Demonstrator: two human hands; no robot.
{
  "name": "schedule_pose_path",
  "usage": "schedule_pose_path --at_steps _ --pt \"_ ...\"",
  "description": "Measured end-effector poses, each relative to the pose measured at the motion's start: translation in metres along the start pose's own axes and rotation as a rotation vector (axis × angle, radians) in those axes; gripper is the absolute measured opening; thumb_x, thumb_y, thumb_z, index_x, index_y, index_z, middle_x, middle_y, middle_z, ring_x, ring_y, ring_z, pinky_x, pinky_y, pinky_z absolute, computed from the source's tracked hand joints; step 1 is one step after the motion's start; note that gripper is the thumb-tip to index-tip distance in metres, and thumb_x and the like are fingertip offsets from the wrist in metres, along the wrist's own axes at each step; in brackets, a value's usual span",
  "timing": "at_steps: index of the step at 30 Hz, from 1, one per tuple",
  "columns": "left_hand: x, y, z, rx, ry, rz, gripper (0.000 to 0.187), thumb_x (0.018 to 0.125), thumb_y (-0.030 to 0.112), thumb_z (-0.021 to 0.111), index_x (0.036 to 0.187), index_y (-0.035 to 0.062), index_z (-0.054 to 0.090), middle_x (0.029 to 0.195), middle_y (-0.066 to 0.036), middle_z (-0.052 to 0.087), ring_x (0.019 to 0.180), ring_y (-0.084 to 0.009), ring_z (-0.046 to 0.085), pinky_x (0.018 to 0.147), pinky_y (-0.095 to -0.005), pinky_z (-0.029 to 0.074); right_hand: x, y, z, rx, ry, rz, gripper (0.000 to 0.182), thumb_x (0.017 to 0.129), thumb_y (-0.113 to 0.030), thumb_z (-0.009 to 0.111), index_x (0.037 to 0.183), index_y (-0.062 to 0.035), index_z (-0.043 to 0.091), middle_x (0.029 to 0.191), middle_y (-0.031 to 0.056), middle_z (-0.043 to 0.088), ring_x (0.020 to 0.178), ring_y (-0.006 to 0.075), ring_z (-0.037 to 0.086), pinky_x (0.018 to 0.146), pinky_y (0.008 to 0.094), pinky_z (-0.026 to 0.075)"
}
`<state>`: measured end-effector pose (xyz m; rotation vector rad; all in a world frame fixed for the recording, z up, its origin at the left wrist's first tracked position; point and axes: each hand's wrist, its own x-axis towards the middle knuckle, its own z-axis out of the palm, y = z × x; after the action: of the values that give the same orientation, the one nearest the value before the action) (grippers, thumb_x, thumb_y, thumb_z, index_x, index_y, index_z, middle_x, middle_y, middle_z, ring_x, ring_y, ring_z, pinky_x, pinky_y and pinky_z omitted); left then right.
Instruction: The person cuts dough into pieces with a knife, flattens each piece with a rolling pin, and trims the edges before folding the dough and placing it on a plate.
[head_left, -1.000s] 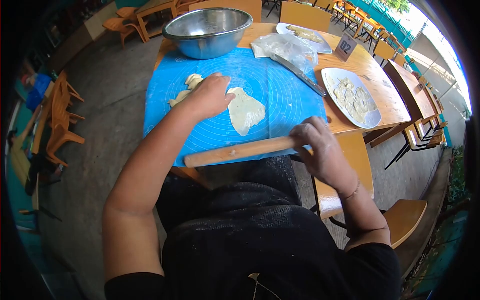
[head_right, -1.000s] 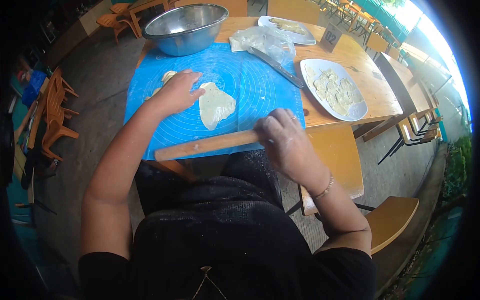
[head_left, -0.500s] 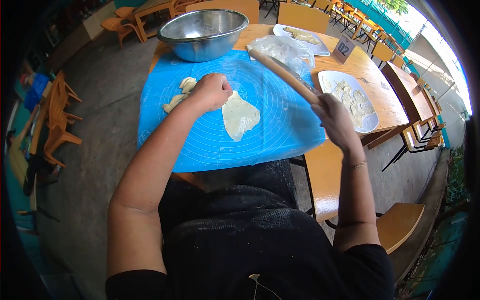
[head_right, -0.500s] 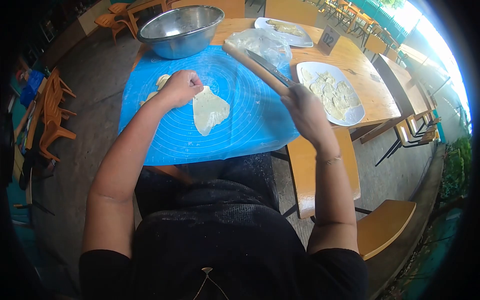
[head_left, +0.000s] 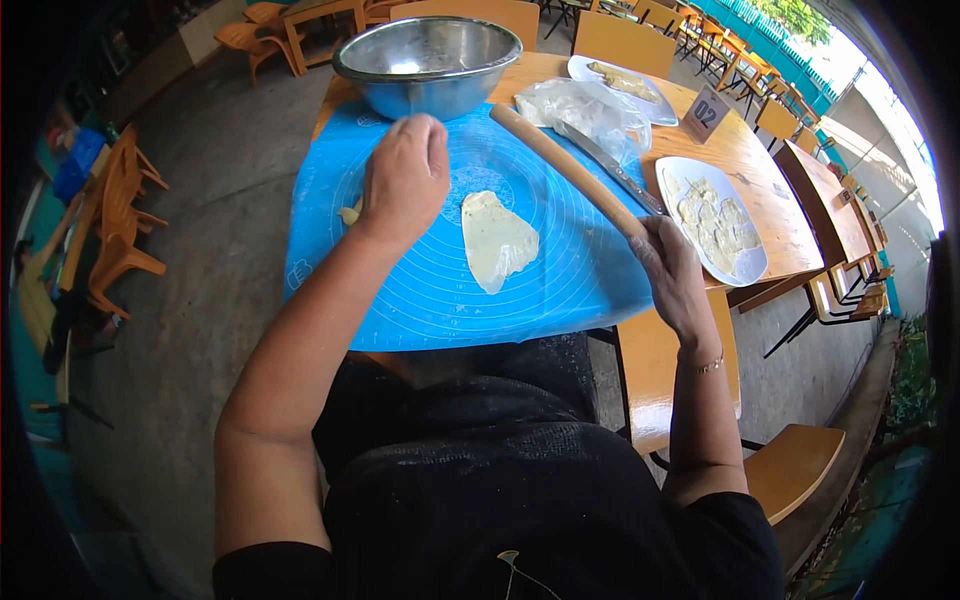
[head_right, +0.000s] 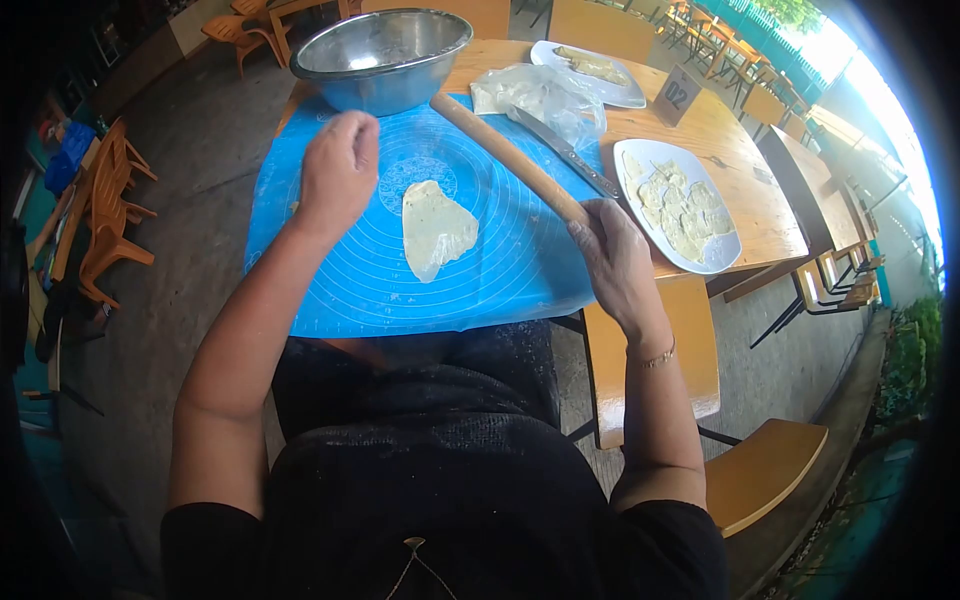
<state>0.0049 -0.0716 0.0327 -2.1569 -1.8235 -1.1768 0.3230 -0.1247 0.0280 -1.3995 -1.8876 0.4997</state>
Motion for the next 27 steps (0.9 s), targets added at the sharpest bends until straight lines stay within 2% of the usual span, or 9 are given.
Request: schedule_pose_path --at_steps 3,5,6,8,9,11,12,21,27 --pt "0.002 0.013 -0.019 -0.246 0.106 0.108 0.034 0.103 0.027 0.051 0.113 -0.0020 0.065 0.116 -0.022 0.066 0.113 -0.0347 0.062 0.097 -0.0396 0.048 -0.024 -0.016 0.008 -0.017 -0.012 0.017 0.024 0.095 -0.018 0.065 0.108 0.0020 0.060 0.088 0.0175 0.062 0.081 0.0272 0.061 0.075 0.0386 0.049" --pt "0.001 0.015 -0.014 -0.375 -0.099 0.183 0.061 0.108 0.047 0.028 0.136 -0.0022 0.053 0.142 -0.023 0.051 0.141 -0.0355 0.040 0.115 -0.0401 0.033 -0.041 -0.026 0.019 -0.049 -0.007 -0.085 0.021 0.093 -0.012 0.065 0.109 -0.0001 0.059 0.094 0.0181 0.060 0.086 0.0345 0.061 0.077 0.0416 0.049" --pt "-0.001 0.016 -0.010 -0.377 -0.103 0.186 0.061 0.108 0.047 0.028 0.136 -0.0022 0.053 0.142 -0.023 0.051 0.141 -0.0355 0.040 0.115 -0.0401 0.033 -0.047 -0.029 0.024 -0.121 0.000 -0.128 0.021 0.091 -0.011 0.066 0.109 -0.0008 0.060 0.094 0.0178 0.059 0.085 0.0349 0.061 0.077 0.0424 0.048" --pt "-0.009 0.017 -0.001 -0.393 -0.455 0.140 0.078 0.105 0.059 0.014 0.150 -0.0006 0.037 0.159 -0.018 0.031 0.152 -0.0322 0.013 0.124 -0.0413 0.014 -0.057 -0.031 0.032 -0.204 0.020 -0.204 0.025 0.087 -0.009 0.069 0.110 -0.0031 0.061 0.093 0.0155 0.057 0.083 0.0336 0.059 0.074 0.0438 0.048" --pt "-0.011 0.015 0.004 -0.394 -0.465 0.144 0.078 0.105 0.059 0.014 0.150 -0.0006 0.037 0.159 -0.018 0.031 0.152 -0.0322 0.013 0.124 -0.0413 0.014 -0.060 -0.032 0.033 -0.203 0.023 -0.194 0.025 0.087 -0.009 0.069 0.110 -0.0031 0.061 0.093 0.0155 0.057 0.083 0.0336 0.059 0.074 0.0438 0.048" --pt "-0.014 0.010 0.011 -0.020 -0.731 0.175 0.082 0.102 0.062 0.009 0.154 0.0014 0.028 0.165 -0.015 0.016 0.154 -0.0290 0.000 0.125 -0.0415 0.006 -0.064 -0.035 0.034 -0.332 0.061 -0.282 0.028 0.086 -0.009 0.070 0.112 -0.0035 0.062 0.093 0.0138 0.056 0.083 0.0328 0.058 0.072 0.0431 0.048" --pt "-0.017 0.012 0.014 0.011 -0.704 0.201 0.083 0.102 0.063 0.006 0.155 0.0020 0.027 0.166 -0.013 0.009 0.154 -0.0280 -0.003 0.126 -0.0412 0.003 -0.063 -0.035 0.034 -0.359 0.083 -0.295 0.030 0.086 -0.008 0.070 0.115 -0.0039 0.063 0.093 0.0124 0.054 0.083 0.0318 0.058 0.071 0.0428 0.048" --pt "0.015 0.037 0.050 0.323 -0.734 0.220 0.069 0.106 0.051 0.015 0.157 0.0051 0.021 0.165 -0.017 0.012 0.153 -0.0353 0.000 0.125 -0.0451 0.004 -0.051 -0.035 0.032 -0.373 0.019 -0.164 0.030 0.089 -0.015 0.067 0.116 -0.0018 0.067 0.092 0.0134 0.055 0.080 0.0308 0.059 0.070 0.0420 0.049" --pt "0.035 0.050 0.077 0.289 -0.744 0.271 0.068 0.106 0.049 0.015 0.157 0.0045 0.021 0.164 -0.020 0.014 0.152 -0.0386 0.005 0.125 -0.0460 0.005 -0.051 -0.036 0.037 -0.415 0.072 -0.100 0.039 0.086 -0.020 0.072 0.121 -0.0019 0.065 0.093 0.0145 0.055 0.082 0.0318 0.059 0.072 0.0424 0.049"
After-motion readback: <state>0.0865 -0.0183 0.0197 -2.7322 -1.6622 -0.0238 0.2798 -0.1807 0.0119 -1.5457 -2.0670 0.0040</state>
